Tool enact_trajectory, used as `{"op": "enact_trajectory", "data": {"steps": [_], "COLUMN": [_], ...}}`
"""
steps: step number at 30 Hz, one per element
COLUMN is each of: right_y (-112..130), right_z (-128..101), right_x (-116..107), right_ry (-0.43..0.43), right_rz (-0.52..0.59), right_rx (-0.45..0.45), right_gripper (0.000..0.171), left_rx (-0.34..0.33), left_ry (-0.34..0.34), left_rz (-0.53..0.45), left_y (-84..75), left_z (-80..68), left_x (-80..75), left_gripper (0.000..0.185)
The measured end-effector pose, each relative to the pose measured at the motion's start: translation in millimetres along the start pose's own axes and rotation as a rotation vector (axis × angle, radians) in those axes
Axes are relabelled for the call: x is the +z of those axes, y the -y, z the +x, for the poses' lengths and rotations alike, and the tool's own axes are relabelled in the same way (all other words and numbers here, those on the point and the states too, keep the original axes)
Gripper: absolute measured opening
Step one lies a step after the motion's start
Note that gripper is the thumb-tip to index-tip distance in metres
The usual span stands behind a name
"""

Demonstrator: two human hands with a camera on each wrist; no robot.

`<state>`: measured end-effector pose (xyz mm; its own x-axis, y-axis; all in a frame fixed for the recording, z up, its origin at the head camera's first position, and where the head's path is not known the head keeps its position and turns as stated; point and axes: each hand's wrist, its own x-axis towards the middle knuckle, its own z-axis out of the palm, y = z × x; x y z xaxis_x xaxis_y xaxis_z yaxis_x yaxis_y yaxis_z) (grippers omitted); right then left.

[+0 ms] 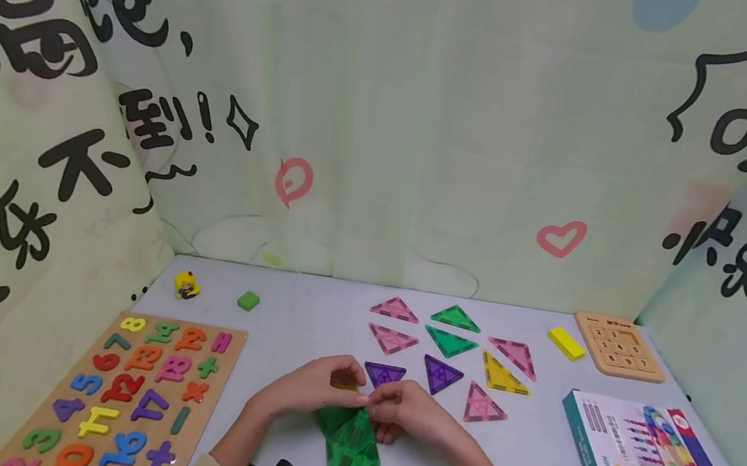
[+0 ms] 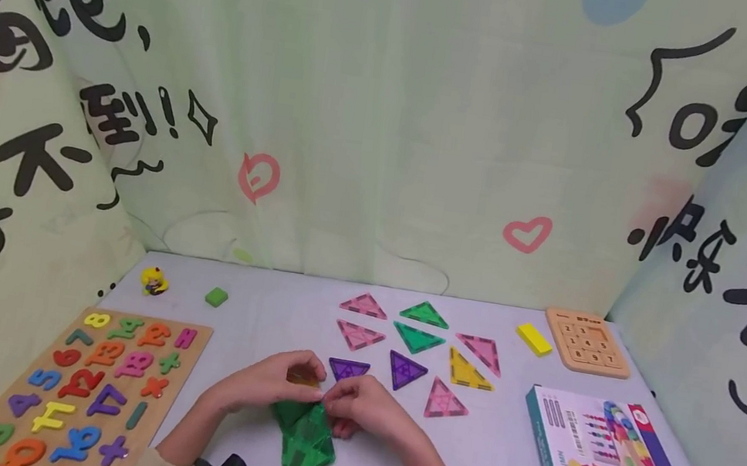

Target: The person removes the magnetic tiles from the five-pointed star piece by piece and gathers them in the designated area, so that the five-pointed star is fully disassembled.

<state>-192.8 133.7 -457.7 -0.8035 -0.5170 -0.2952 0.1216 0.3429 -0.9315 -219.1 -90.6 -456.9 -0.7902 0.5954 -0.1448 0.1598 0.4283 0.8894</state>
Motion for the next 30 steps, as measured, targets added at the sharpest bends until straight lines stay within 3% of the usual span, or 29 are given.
{"op": "enact_trajectory", "data": {"steps": [5,11,30], "right_y": [-1.1,-1.0,-3.7], "right_z": [-0.2,0.5,1.2], "right_x": [3.5,7.8,8.1], "right_ry": [0.026,0.033,0.038], "right_rz": [0.061,0.135,0.187], "right_rx": [0.005,0.006,0.004], "right_gripper": [0.027,0.029,0.029], "left_rx": [0.019,-0.013,0.011], "left_ry": [0.119,0.151,0.094], "left_rz": [-0.044,-0.054,-0.023], "left_y": [3.7,5.8,10.8], "left_z": [-7.0,-10.4,-7.7], "left_x": [-13.4,-19.7,-16.7], "left_gripper": [0.03,0.03,0.025]}}
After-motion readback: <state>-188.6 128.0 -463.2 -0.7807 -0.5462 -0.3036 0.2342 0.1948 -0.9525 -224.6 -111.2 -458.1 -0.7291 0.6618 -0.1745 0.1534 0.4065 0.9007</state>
